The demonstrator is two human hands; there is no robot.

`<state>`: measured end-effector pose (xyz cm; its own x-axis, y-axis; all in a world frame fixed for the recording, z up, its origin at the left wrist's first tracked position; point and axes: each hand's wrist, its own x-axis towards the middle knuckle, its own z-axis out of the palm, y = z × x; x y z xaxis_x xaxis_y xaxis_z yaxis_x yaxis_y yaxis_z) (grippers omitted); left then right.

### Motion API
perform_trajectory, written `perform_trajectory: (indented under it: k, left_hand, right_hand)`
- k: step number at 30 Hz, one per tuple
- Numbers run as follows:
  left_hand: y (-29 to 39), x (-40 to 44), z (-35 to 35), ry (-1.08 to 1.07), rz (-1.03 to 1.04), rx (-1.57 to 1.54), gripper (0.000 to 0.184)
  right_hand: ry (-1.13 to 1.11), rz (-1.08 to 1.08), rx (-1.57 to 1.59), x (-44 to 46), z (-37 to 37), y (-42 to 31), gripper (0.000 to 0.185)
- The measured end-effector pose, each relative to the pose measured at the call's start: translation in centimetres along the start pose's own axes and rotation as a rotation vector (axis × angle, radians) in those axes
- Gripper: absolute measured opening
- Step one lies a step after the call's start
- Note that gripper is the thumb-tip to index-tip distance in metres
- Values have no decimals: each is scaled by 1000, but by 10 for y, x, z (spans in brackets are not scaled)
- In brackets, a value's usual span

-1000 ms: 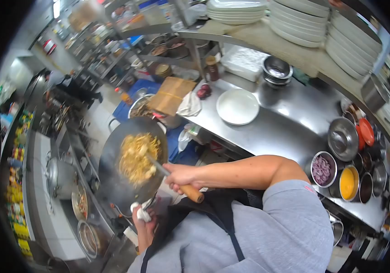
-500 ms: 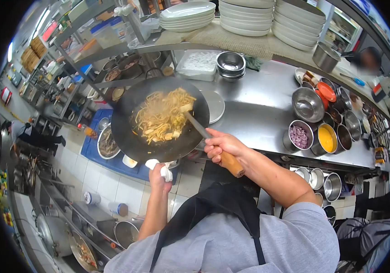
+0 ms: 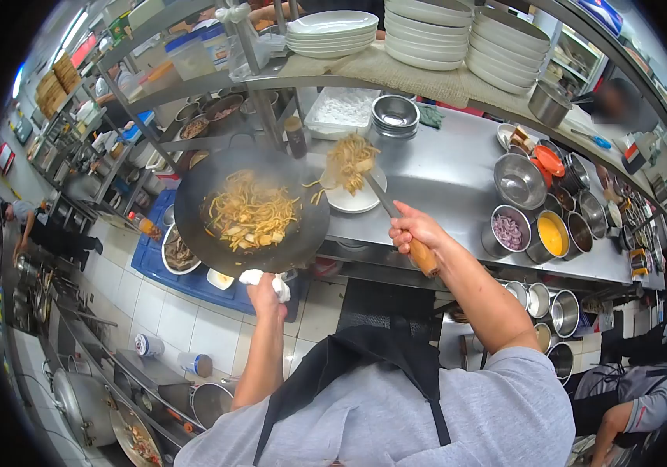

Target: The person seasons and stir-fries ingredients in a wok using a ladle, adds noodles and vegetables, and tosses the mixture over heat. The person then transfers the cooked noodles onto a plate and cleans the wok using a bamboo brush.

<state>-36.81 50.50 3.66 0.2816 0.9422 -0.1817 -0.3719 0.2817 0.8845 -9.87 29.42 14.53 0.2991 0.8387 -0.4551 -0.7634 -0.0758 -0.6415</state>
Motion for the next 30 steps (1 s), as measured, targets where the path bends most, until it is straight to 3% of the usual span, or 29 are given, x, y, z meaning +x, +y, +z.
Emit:
perform_trajectory:
  k: [6, 8, 9, 11, 12, 14, 19, 21, 23, 25, 29, 30]
  left_hand:
    - [-10, -7, 10, 61, -20, -52, 23]
    - [-12, -14, 20, 72, 6, -56, 23]
    - [-12, -18, 23, 74, 21, -56, 22]
    - [-16, -19, 29, 93, 23, -25, 21]
    - [-19, -20, 31, 94, 18, -6, 20]
    - [-23, -24, 36, 106, 19, 18, 20]
    - [-23, -34, 56, 168, 16, 2, 20]
    - [-23, -37, 66, 201, 53, -30, 8]
    - [-21, -42, 71, 195, 26, -41, 8]
    - [-27, -39, 71, 194, 39, -52, 7]
    - [-24, -39, 78, 176, 45, -51, 5]
    - [-21, -38, 76, 169, 18, -56, 5]
  right_hand:
    - [60, 30, -528, 33, -88, 21, 79]
    - [213, -57, -1151, 32, -106, 17, 78]
    - [202, -54, -1146, 42, -130, 18, 78]
    - [216, -647, -1742, 65, -172, 16, 80]
    - [211, -648, -1732, 64, -181, 10, 80]
    - [286, -180, -1817, 25, -138, -28, 80]
    - [247, -229, -1786, 13, -104, -58, 82]
    - [13, -422, -1543, 27, -94, -62, 84]
    - [-89, -307, -1416, 52, -60, -67, 85]
    - [-135, -594, -1556, 129, -50, -32, 84]
    - [-204, -416, -1588, 142, 40, 27, 86]
    - [-264, -510, -1611, 144, 38, 43, 85]
